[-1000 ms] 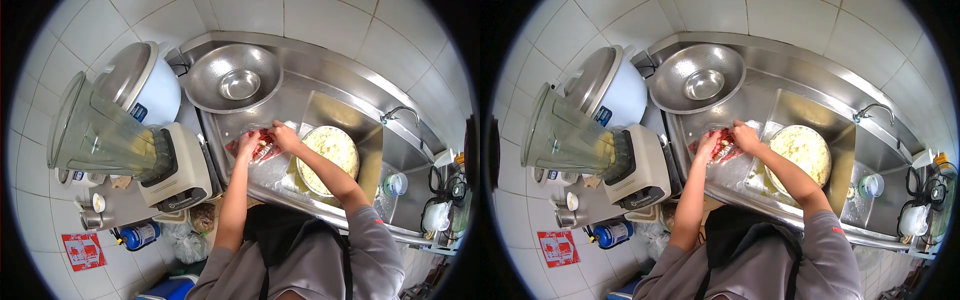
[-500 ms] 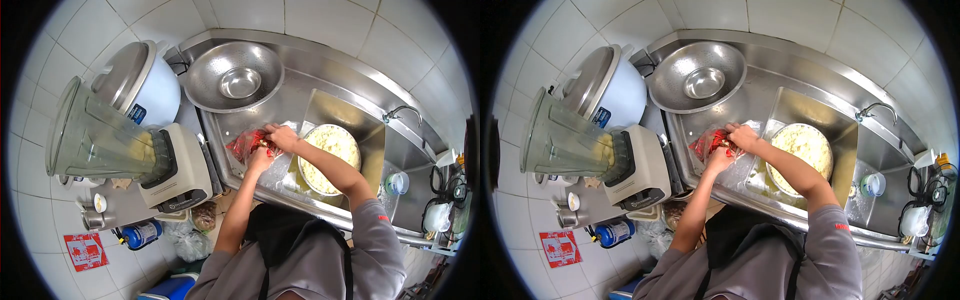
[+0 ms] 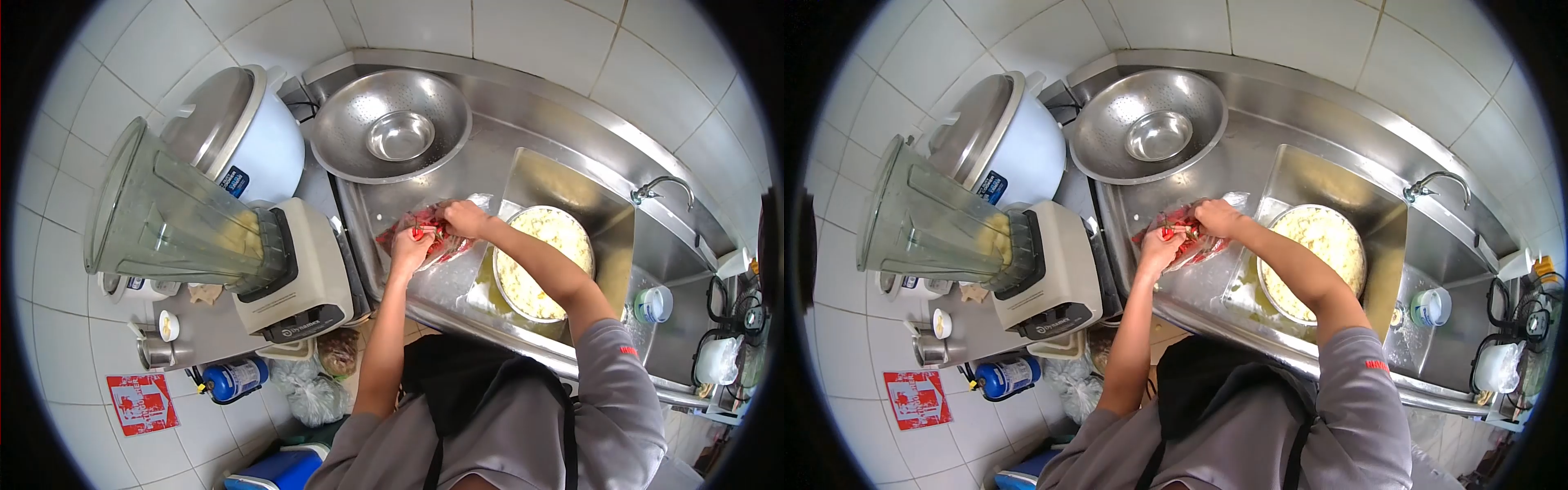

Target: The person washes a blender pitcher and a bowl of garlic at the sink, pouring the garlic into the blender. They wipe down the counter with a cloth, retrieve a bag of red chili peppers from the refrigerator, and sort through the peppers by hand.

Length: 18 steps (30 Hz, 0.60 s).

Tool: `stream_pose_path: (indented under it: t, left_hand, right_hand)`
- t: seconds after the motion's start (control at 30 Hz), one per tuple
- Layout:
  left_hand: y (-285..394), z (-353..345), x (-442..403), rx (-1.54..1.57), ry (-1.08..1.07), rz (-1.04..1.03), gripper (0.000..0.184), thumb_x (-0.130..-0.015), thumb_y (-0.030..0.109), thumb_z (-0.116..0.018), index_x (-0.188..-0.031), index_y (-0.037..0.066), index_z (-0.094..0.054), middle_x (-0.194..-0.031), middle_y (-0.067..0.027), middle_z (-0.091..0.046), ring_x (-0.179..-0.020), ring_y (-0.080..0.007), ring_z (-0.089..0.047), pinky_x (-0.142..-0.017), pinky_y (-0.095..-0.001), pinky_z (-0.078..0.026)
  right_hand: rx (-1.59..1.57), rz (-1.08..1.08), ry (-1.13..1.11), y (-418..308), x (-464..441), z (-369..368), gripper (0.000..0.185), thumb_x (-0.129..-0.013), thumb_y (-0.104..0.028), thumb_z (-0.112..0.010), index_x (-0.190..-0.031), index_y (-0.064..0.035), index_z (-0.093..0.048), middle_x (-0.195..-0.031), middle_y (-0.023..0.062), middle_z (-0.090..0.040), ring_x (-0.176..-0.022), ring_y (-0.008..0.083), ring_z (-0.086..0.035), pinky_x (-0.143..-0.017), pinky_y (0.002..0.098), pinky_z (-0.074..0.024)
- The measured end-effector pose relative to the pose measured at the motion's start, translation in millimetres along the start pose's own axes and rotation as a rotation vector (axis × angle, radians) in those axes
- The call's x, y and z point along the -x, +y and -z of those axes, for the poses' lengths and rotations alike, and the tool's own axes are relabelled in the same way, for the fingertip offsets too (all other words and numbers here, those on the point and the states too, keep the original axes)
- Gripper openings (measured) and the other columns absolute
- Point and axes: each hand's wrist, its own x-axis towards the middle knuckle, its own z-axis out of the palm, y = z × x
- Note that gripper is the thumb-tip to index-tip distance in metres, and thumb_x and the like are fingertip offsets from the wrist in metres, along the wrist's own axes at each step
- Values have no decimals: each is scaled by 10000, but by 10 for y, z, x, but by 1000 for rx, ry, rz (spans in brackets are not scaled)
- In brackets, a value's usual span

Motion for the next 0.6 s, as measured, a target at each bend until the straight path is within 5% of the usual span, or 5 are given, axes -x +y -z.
stream_pose_path:
  t: [0.2, 0.4, 0.6]
  left_hand:
    - [63, 32, -52, 86, 42, 36, 104, -797, 108, -585, -852, 26, -619, -657, 17, -564, -485, -27, -434, -420, -199, -340]
    - [-8, 30, -112, -152, 118, -95, 138, -799, 141, -592, -842, 12, -620, -651, 16, -570, -499, -47, -463, -444, -223, -370]
    - [-44, 39, -173, -153, 41, -22, 190, -780, 182, -624, -829, -2, -621, -634, 3, -575, -518, -58, -481, -481, -234, -392]
  right_hand:
    - [-364, 49, 15, 148, -31, -14, 261, -691, -118, -619, -942, -49, -597, -833, 139, -616, -792, 277, -590, -692, 376, -462]
    - [-749, -235, -99, -1, 38, 250, 242, -790, -81, -557, -1022, -13, -570, -742, 89, -604, -671, 156, -584, -609, 302, -477]
    - [-967, -136, -57, -17, -16, 136, 200, -809, -28, -519, -998, 8, -577, -750, 27, -588, -601, 81, -544, -583, 231, -488]
